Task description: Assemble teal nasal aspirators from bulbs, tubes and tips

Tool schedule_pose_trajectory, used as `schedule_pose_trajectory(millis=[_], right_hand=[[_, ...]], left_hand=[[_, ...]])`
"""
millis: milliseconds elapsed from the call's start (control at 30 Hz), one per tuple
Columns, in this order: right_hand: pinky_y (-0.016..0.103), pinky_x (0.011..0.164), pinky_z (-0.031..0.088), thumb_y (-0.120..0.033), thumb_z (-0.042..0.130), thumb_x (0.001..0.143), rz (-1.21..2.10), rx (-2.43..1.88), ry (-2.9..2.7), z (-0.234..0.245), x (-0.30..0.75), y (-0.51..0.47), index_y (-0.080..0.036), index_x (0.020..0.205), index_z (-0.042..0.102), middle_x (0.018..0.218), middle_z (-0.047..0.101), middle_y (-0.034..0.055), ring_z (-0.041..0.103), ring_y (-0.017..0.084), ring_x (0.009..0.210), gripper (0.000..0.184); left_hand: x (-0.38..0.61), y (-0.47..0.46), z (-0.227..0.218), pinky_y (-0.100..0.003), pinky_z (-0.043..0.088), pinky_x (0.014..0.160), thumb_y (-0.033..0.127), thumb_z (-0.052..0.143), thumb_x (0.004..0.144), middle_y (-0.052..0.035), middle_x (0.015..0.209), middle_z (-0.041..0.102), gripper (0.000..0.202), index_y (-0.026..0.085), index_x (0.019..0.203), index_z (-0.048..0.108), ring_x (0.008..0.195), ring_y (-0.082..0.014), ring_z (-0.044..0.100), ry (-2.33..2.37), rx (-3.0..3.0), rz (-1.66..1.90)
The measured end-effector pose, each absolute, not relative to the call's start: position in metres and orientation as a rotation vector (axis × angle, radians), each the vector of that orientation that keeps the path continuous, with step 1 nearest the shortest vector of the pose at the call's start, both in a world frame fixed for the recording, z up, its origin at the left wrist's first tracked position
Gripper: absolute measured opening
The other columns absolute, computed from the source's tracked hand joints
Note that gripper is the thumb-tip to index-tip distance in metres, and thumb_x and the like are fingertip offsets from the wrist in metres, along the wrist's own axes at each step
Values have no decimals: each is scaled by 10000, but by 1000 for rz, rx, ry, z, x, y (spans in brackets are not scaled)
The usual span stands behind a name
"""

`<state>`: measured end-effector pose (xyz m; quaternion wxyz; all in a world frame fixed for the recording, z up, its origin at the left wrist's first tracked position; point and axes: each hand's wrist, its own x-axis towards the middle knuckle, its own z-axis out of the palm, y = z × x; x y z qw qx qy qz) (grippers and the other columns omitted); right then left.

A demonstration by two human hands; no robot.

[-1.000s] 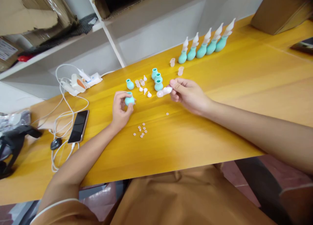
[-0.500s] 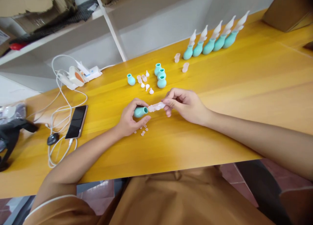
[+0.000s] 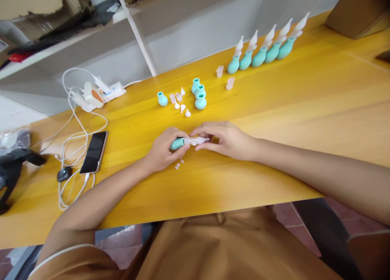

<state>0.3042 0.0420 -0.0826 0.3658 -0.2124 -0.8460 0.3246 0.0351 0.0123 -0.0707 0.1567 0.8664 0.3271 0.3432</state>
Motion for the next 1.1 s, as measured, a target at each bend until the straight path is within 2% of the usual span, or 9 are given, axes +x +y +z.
schedule_pose_trajectory(millis=[100, 167, 300, 433, 533, 667, 867, 1100], right_hand=[[300, 857, 561, -443, 623, 1128, 618, -492, -2310, -82, 307, 42, -165, 1281, 759, 1102, 783, 101, 739, 194, 952, 345], [314, 886, 557, -448, 558, 1156, 507, -508, -2381, -82, 308, 41, -163, 1303, 755, 1148, 782, 113, 746, 210, 988, 376], [308, 790, 519, -455, 484, 1183, 292, -578, -2475, -81, 309, 38, -152, 1292, 747, 1101, 781, 108, 734, 211, 920, 417], [303, 704, 444, -435, 429, 1202, 130, -641, -2497, -78, 307, 31, -123, 1187, 752, 1027, 776, 103, 701, 190, 823, 449], [309, 679, 396, -408, 381, 1215, 82, -682, -2524, -76, 305, 26, -107, 1167, 746, 1016, 772, 111, 685, 184, 802, 476], [312, 665, 336, -375, 350, 1220, 32, -704, -2564, -73, 306, 23, -101, 1167, 735, 994, 761, 113, 649, 174, 777, 476], [330, 647, 235, -371, 336, 1223, -99, -656, -2599, -74, 308, 24, -103, 1025, 716, 891, 719, 95, 549, 147, 681, 505], [331, 656, 230, -365, 314, 1224, -88, -589, -2639, -80, 309, 30, -99, 1058, 710, 877, 709, 90, 517, 135, 646, 505]], left_hand=[[34, 11, -73, -327, 573, 878, 362, 708, 1052, -65, 1088, 769, 218, 231, 1218, 660, 982, -199, 735, 992, 2502, 923], [33, 11, -76, -323, 581, 874, 389, 720, 1050, -73, 1128, 760, 289, 227, 1268, 621, 1009, -202, 741, 1030, 2518, 937], [33, 12, -81, -327, 585, 858, 373, 755, 1024, -61, 1111, 718, 334, 233, 1260, 564, 989, -199, 716, 999, 2587, 1059], [35, 12, -81, -352, 586, 868, 206, 712, 966, -67, 1117, 664, 360, 224, 1268, 518, 997, -203, 682, 905, 2602, 1122], [35, 12, -80, -363, 587, 870, 138, 679, 934, -72, 1126, 662, 391, 223, 1279, 516, 1015, -208, 678, 882, 2622, 1137], [35, 13, -81, -366, 598, 878, 133, 709, 951, -73, 1141, 692, 369, 233, 1267, 548, 1038, -209, 703, 868, 2679, 1179], [34, 12, -82, -338, 612, 841, 145, 734, 962, -82, 1133, 702, 338, 225, 1243, 563, 1017, -198, 723, 847, 2725, 1141], [34, 12, -82, -356, 631, 857, 133, 722, 966, -92, 1114, 701, 300, 214, 1211, 569, 1028, -209, 734, 827, 2773, 1058]])
